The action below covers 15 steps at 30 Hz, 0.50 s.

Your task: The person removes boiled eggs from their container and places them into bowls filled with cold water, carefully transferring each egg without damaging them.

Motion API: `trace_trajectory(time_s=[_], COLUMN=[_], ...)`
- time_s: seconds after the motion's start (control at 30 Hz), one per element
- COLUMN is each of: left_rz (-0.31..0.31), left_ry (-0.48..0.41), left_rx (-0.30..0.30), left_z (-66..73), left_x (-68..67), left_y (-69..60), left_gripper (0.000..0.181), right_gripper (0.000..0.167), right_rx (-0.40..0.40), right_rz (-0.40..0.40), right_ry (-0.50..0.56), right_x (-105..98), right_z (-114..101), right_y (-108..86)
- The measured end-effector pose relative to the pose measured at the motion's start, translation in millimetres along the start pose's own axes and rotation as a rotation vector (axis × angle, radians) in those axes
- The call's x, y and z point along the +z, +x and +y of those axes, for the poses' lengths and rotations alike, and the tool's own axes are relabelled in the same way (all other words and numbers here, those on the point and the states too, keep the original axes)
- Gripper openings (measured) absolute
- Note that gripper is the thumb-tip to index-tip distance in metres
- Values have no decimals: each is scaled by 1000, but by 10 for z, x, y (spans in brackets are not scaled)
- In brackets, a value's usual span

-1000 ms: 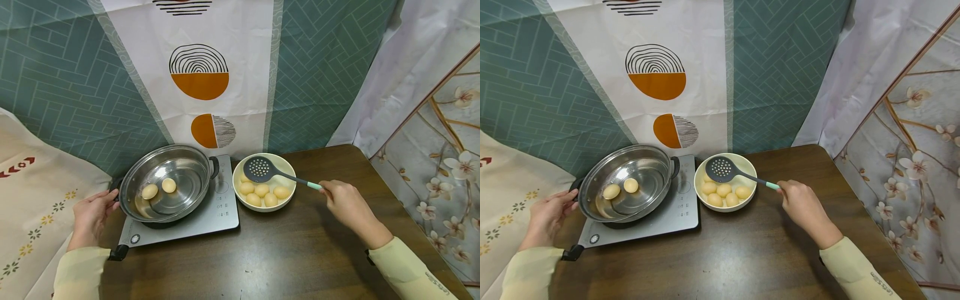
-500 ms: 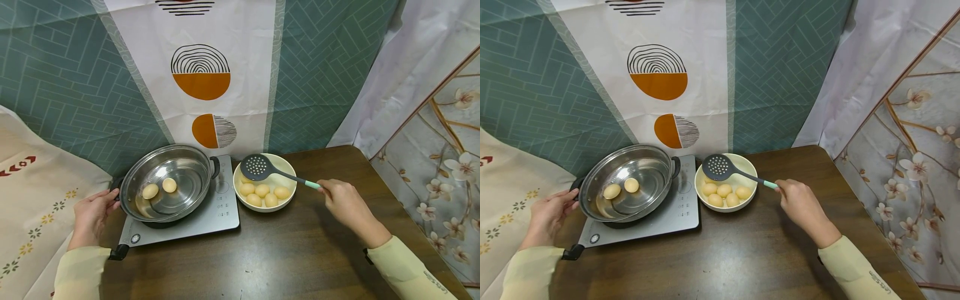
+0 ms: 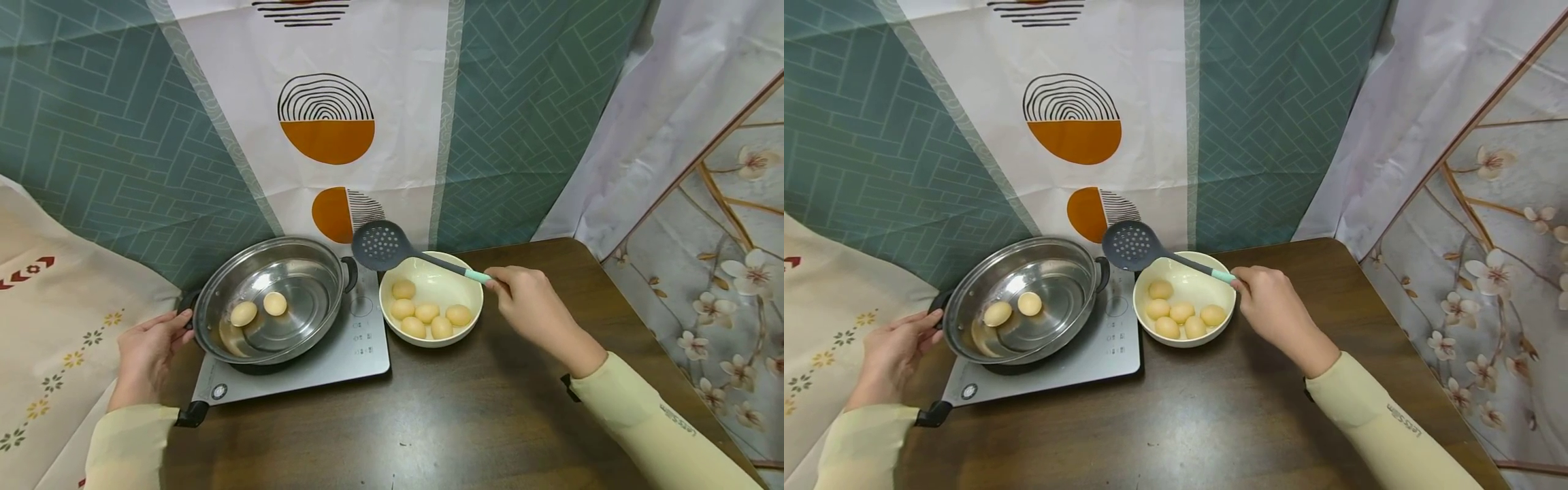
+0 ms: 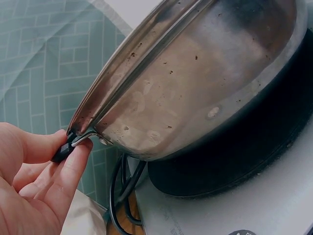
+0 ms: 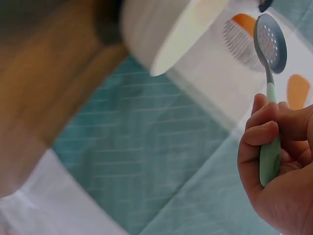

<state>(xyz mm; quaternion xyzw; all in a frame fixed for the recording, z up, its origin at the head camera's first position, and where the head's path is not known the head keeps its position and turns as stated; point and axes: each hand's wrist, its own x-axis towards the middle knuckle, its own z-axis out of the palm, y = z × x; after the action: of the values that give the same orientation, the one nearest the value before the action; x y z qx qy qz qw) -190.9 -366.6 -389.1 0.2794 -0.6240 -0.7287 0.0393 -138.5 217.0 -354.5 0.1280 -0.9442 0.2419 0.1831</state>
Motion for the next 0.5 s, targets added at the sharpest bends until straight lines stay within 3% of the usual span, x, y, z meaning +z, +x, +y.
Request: trace_trajectory(time_s=[0.3,0.5], left_rz=[-5,-20], left_ry=[9,-9], left_rx=[-4,4], left_z=[-4,2], left_x=[-10,-17], left_y=[14,25], left_gripper=[21,18], right_gripper=[13,7], right_rx=[-108,-188], right_rz=[-46,-59], right_ry=[27,-38], right_x=[148,351], right_z=[-532,-831], right_y=[309,471])
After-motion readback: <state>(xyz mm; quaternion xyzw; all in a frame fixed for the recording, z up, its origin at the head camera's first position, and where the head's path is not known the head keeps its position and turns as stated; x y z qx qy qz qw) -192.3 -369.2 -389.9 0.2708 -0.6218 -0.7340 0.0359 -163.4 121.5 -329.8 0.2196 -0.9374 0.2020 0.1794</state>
